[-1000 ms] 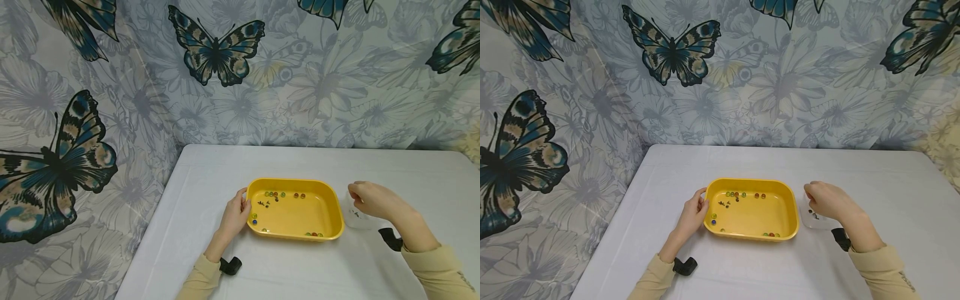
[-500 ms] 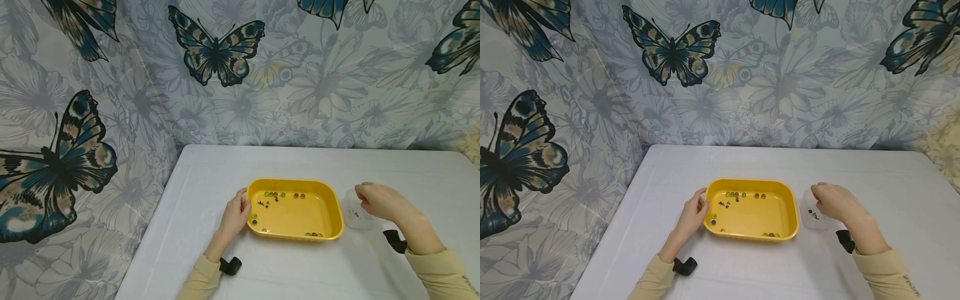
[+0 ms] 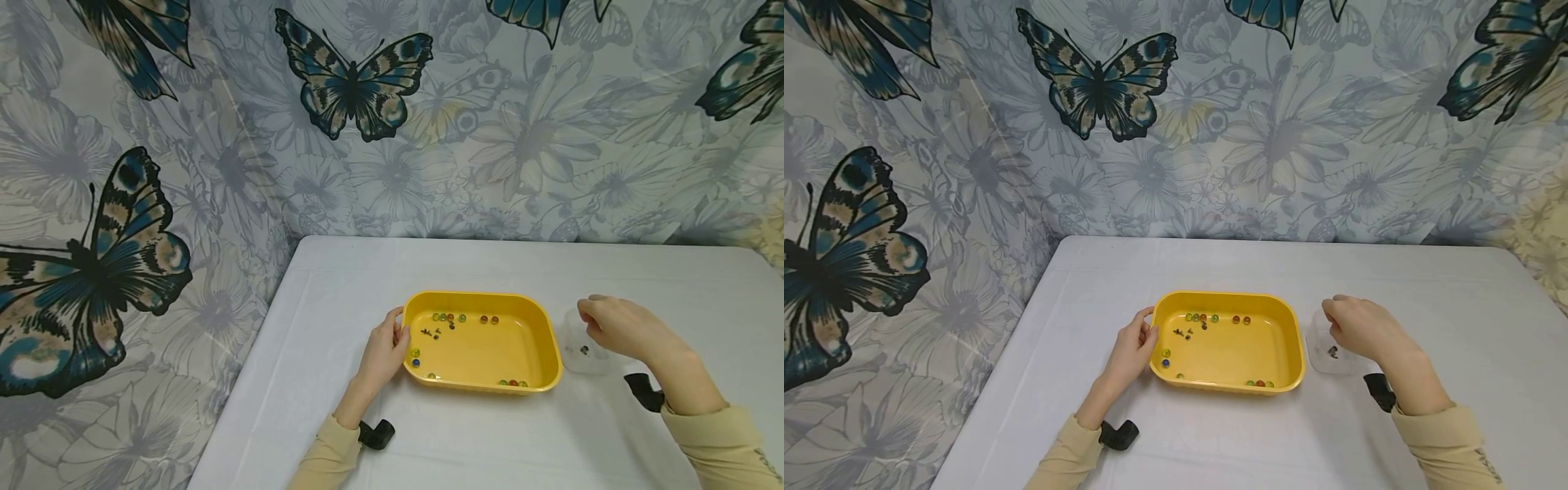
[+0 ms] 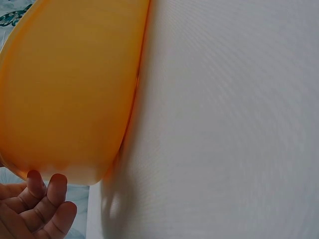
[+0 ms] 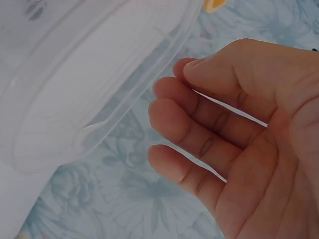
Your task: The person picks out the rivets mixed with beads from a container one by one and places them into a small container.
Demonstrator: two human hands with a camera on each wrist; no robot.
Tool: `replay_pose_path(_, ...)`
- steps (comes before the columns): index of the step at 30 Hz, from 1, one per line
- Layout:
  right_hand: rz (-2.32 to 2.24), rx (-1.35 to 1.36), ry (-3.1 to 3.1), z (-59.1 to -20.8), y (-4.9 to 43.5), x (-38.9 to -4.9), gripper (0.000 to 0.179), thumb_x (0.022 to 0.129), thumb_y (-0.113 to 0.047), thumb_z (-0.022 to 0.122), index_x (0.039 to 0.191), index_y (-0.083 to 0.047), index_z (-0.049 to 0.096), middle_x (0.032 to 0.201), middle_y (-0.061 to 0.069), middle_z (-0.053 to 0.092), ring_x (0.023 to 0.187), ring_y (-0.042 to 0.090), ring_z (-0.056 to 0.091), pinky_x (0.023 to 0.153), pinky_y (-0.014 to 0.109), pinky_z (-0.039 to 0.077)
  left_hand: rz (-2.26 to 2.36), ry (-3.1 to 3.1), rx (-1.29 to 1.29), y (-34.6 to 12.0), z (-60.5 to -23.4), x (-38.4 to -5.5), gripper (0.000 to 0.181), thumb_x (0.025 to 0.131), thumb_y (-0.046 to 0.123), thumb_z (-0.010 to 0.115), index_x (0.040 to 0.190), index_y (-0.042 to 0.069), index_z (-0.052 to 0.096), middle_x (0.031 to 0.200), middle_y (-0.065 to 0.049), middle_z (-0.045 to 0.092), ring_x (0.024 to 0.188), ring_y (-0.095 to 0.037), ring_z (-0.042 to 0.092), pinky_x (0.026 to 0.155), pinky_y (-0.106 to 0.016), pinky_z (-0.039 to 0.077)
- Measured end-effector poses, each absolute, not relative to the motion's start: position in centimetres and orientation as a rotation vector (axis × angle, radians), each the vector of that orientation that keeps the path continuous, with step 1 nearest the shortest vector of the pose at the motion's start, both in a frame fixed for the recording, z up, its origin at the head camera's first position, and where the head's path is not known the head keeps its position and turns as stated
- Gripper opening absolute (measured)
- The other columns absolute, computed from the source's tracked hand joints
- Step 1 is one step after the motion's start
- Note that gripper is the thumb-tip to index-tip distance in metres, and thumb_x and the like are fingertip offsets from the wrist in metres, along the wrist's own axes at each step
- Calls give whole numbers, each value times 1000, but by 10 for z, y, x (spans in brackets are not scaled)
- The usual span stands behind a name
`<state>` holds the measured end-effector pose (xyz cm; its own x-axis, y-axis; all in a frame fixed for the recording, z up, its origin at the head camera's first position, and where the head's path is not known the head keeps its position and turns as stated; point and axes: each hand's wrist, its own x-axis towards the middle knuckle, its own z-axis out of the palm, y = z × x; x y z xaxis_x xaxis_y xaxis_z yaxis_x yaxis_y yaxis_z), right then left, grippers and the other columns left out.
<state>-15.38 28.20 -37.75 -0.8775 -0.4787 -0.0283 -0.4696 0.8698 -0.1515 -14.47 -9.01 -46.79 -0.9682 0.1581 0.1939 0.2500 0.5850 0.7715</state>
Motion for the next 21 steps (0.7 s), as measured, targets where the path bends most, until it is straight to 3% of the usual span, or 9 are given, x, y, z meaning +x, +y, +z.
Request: replay_pose_path(21,-210,-874,2979,-363,259,-163,16,75,3,68,79,-7,56,73,-2,51,59,13,46,56,31,45,-1326,-2692,-363,-91,-468,-145,39,93,13,50,130,0,46,67,4,44,56,-7,40,50,-19,35)
